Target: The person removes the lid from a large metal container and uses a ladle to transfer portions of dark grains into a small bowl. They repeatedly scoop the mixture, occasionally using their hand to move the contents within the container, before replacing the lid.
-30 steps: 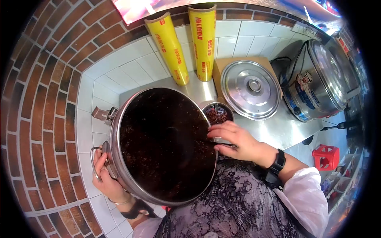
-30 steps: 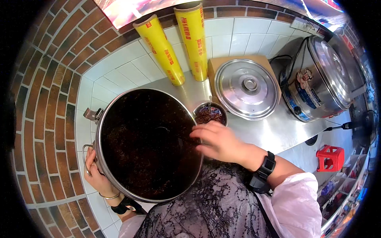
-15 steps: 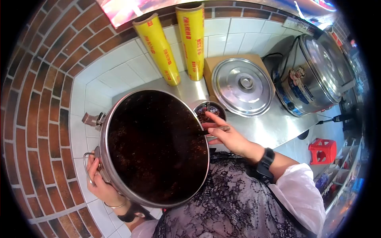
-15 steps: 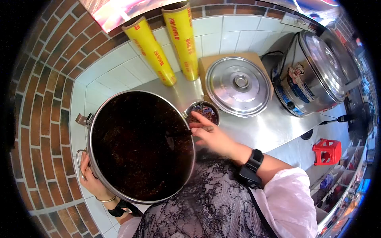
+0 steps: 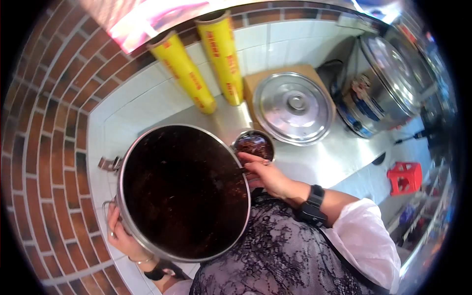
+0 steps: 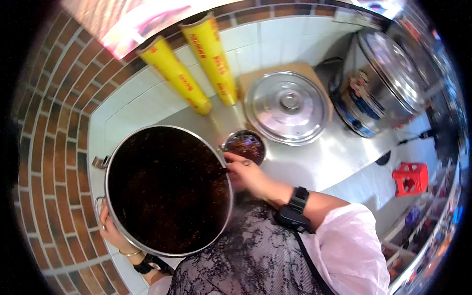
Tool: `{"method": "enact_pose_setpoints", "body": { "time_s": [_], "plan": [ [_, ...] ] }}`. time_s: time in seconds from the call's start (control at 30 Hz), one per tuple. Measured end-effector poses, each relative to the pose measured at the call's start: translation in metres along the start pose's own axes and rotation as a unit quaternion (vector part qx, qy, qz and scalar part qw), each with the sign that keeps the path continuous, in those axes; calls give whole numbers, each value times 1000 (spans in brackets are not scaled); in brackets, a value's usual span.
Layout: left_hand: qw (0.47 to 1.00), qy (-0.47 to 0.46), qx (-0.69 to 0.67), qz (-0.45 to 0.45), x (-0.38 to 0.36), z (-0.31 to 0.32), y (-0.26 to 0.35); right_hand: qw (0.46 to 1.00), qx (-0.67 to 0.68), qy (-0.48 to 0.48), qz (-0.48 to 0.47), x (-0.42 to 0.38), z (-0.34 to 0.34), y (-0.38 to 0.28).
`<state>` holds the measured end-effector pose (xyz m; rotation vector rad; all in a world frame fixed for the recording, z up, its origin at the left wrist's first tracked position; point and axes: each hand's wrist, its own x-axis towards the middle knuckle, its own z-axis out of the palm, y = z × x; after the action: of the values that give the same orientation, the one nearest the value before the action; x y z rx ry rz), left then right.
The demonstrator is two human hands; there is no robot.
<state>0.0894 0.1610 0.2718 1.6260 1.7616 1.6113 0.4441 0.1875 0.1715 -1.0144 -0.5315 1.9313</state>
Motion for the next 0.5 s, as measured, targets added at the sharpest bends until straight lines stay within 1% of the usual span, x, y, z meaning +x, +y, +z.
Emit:
{"method": "enact_pose_setpoints", "body": {
  "time_s": [0.1,0.13,0.2,0.23,0.27,0.33,0.37,0.4,0.47,0.5],
  "plan": [
    [999,14,-34,-19,4,1,6,1000,-11,-2,3,2,3,-1],
    [999,25,-35,-29,5,0,6,1000,-17,-18,7,1,6,-2],
    [998,14,-49,-45,9,-5,0,1000,-8,-5,-3,-2,11,-6],
    [999,3,-27,-30,11,-7,1,999,-37,-15,-10,1,7,-4],
    [998,2,-57,-39,13,-8,-1,998,-45,-30,-10,1,9,-3],
    [997,5,-59,-54,19,-9,-5,999,-30,-5,-26,-5,20,-11],
    [997,3,-62,-52,21,-9,-2,999,-26,-9,-36,-7,25,-15],
    [997,9,-66,-49,23,-10,-2,999,-31,-13,-39,-9,30,-19],
    [993,3,-98,-70,28,-11,-5,996,-60,13,-64,-11,37,-28],
    [993,-1,-107,-59,31,-11,-8,994,-68,18,-78,-9,38,-31]
  ]
}}
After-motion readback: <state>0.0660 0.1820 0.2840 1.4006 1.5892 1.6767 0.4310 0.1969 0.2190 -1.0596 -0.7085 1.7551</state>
